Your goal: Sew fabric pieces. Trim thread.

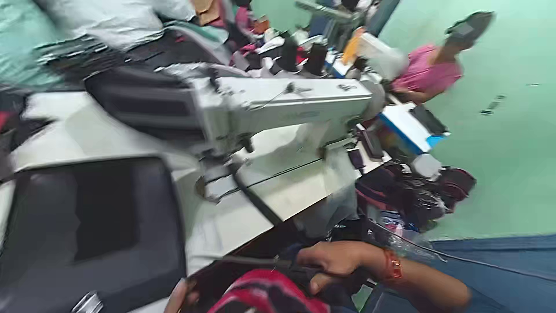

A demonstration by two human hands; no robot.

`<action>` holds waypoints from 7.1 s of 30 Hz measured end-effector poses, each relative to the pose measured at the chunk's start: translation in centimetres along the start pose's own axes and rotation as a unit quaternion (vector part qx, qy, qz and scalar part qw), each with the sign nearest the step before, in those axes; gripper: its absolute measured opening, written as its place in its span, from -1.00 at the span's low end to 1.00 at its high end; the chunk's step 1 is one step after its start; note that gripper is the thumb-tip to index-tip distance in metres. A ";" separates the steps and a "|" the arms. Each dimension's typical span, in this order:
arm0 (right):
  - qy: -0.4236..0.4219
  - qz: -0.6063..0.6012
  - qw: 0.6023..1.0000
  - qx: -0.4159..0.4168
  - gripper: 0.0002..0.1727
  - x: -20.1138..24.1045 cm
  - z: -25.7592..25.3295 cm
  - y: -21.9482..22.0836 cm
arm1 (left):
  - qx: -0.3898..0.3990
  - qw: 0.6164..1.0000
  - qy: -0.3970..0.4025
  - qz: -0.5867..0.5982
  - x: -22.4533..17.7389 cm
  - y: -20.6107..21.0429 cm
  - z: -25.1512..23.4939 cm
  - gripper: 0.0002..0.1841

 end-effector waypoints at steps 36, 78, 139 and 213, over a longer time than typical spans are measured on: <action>-0.057 0.042 0.969 0.238 0.17 4.9 -11.1 1.8 | -0.061 0.994 0.031 0.089 -0.4 -2.8 4.2 -0.90; -0.086 0.016 0.983 0.161 0.01 4.0 -12.0 2.6 | -0.058 0.993 0.045 0.087 0.1 -2.7 3.8 -0.92; -0.016 0.007 0.997 0.070 -0.25 4.3 -12.1 3.2 | -0.190 0.972 0.129 0.041 -1.3 -7.1 2.3 -0.86; 0.061 0.009 0.961 0.270 -0.22 12.0 -19.6 2.8 | -0.218 0.959 0.124 0.132 -2.6 -11.4 3.5 -0.86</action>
Point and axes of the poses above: each hand's wrist, its own z-axis away from the middle knuckle, its own y-axis out of the palm, x = y × z, the point moved 8 cm from there along -z, towards the middle knuckle, and after that the axes turned 4 degrees about x, right-handed, at the moved point
